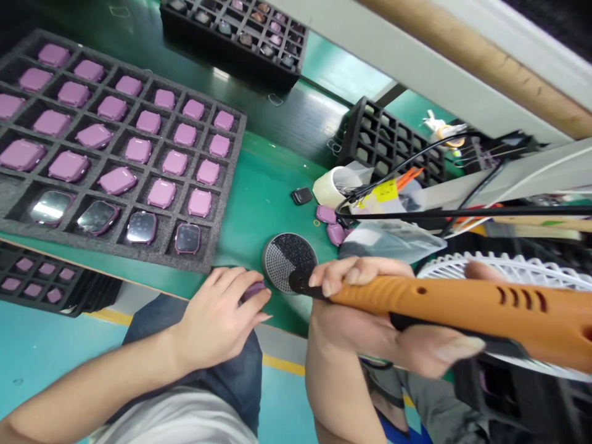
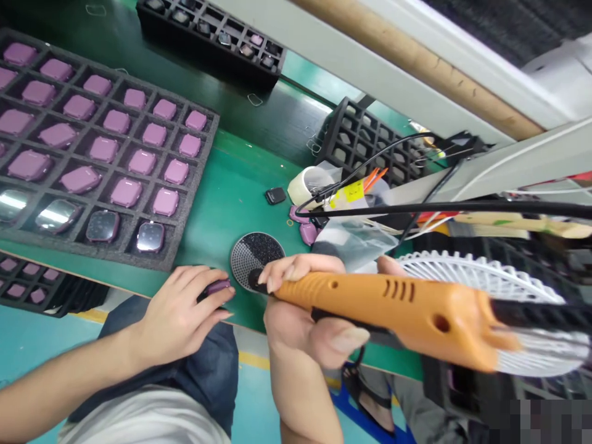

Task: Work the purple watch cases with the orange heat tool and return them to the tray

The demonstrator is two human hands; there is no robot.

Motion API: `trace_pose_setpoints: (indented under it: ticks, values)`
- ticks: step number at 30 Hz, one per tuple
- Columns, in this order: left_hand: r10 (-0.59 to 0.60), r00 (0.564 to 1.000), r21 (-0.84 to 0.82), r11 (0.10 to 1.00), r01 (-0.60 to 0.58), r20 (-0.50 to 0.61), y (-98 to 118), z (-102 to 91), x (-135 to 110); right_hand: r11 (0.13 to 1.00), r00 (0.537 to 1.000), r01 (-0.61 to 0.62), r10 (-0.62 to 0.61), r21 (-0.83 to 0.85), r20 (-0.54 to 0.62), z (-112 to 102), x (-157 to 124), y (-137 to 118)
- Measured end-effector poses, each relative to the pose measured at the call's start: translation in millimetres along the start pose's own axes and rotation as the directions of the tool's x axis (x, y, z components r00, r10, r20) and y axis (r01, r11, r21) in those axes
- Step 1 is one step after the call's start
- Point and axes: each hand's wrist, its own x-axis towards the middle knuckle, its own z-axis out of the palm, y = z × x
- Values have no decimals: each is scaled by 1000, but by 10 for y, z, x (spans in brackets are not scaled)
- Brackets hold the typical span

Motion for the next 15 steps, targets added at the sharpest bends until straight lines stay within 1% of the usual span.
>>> trace_pose_setpoints:
  ticks: [3,6,9,12,15]
  values:
    - [42,998,-20,999,-41,53,-19,-8,-25,990,988,128,-122,64,-94,21,41,96]
    - [28,999,-13,1000,-27,44,-21,15,-32,989,986,144,-140,37,-94,68,42,169]
    - [5,1000,8,1000,-6,21,-2,25,-20,987,982,154,-147,53,-119,97,21,204]
    - [6,999,11,1000,-6,40,13,-5,-8,985,980,163,-155,63,-123,102,2,228]
    - [20,997,-24,1000,-19,77,9,-59,-2,982,980,170,-161,76,-121,87,7,245]
